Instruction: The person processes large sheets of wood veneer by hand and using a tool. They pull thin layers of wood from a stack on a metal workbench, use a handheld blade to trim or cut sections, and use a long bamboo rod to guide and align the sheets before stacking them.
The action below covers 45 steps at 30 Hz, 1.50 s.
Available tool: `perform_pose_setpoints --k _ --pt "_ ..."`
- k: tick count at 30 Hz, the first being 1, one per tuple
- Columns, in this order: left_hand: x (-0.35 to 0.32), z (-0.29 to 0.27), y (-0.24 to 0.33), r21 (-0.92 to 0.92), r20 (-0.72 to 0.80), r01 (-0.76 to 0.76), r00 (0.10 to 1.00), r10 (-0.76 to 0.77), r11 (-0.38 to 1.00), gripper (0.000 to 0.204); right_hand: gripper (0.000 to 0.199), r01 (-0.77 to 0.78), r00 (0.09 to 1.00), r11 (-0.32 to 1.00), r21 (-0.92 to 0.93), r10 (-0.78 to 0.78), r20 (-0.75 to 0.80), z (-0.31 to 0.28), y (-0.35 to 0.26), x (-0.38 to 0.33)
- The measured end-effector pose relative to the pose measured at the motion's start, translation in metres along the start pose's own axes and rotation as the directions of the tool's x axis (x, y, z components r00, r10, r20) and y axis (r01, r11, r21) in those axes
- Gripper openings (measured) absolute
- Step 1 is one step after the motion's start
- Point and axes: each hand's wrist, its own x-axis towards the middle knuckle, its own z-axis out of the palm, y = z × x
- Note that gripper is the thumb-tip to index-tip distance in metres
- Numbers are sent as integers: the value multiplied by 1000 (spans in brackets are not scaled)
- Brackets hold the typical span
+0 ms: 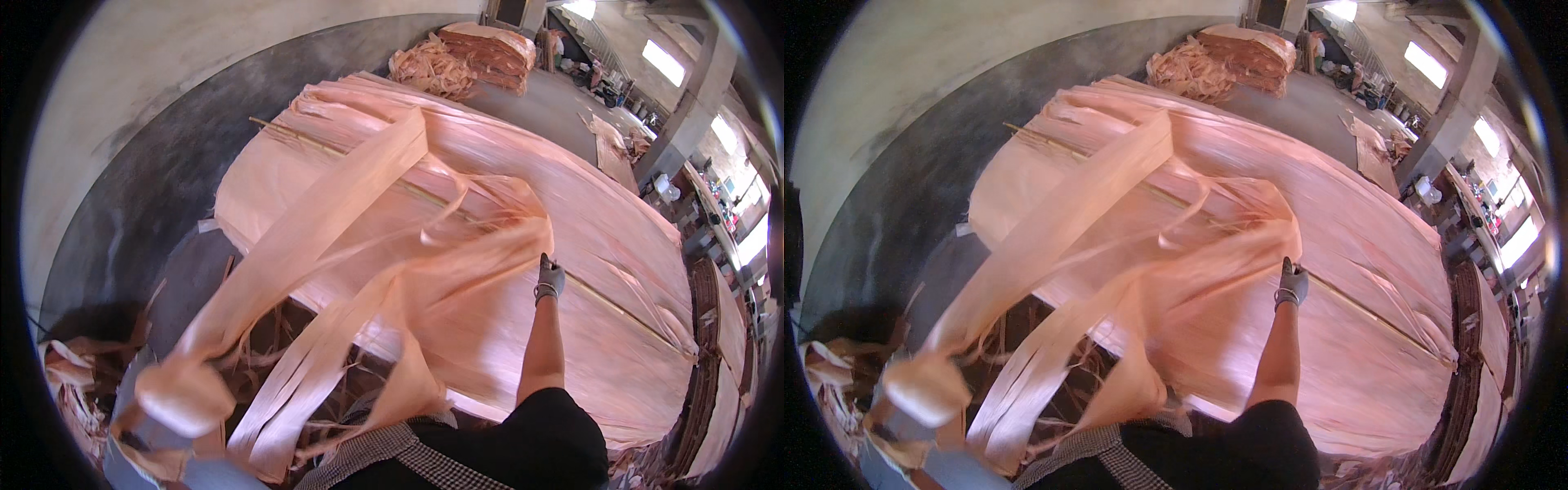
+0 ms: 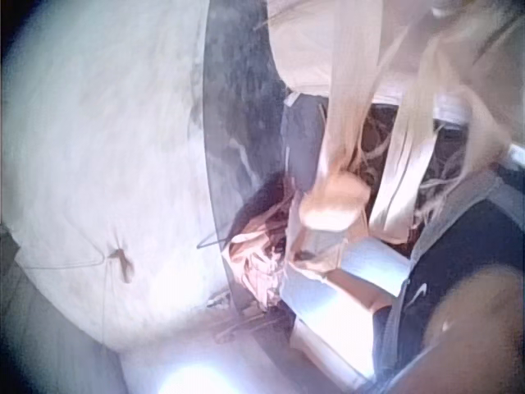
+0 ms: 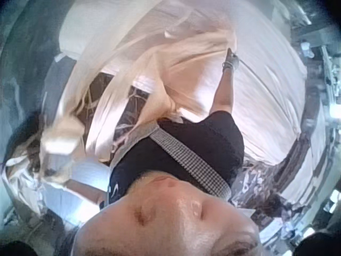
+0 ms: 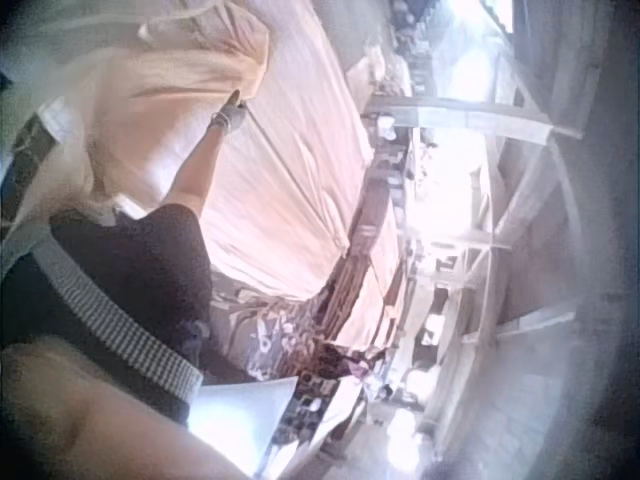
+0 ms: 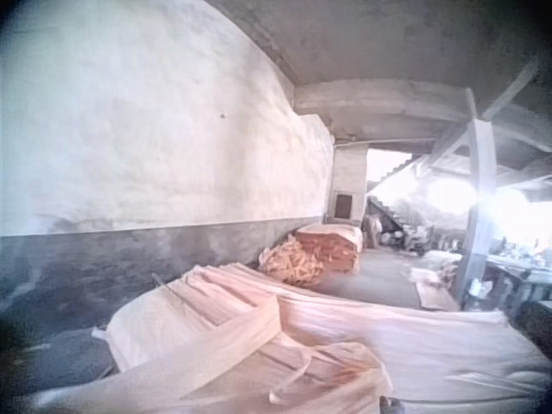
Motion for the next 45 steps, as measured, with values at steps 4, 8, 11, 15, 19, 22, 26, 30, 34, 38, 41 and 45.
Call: perform_pose_setpoints --k 4,8,11,15,19,22,26,30,34,38,41,45 --pt "75 75 -57 30 173 227 958 -229 973 63 49 -391 856 746 539 78 512 119 -38 -26" --pt "153 121 -104 140 334 303 882 -333 943 53 40 60 784 816 575 -396 478 231 -271 -207" --pt "221 142 -134 187 437 316 821 -367 930 46 33 134 498 679 722 -676 543 255 -400 -373" --pt "325 172 -155 224 612 250 716 -335 942 36 24 -20 111 542 840 -834 540 226 -487 -549" --pt "413 189 -175 225 748 180 598 -289 957 28 17 -65 102 534 843 -836 538 225 -546 -643" --pt "463 205 -188 195 877 30 443 -188 980 22 21 -65 232 446 892 -863 449 246 -576 -656" --pt "523 252 -184 146 971 113 173 -164 983 16 24 -174 184 736 654 -628 756 272 -609 -641" --pt "703 265 -235 250 926 -3 293 -238 968 13 28 2 318 791 611 -580 750 355 -657 -647" --pt "901 179 -242 176 827 -467 548 127 867 34 30 141 346 834 533 -546 763 430 -706 -633" --pt "967 155 -283 240 469 41 870 -153 970 34 29 207 278 787 582 -617 736 484 -746 -621" --pt "963 186 -328 273 408 297 826 -390 915 34 28 -249 160 900 357 -325 932 481 -806 -577" --pt "998 237 -371 323 476 393 719 -506 861 35 25 -399 741 764 508 -57 669 544 -802 -519"
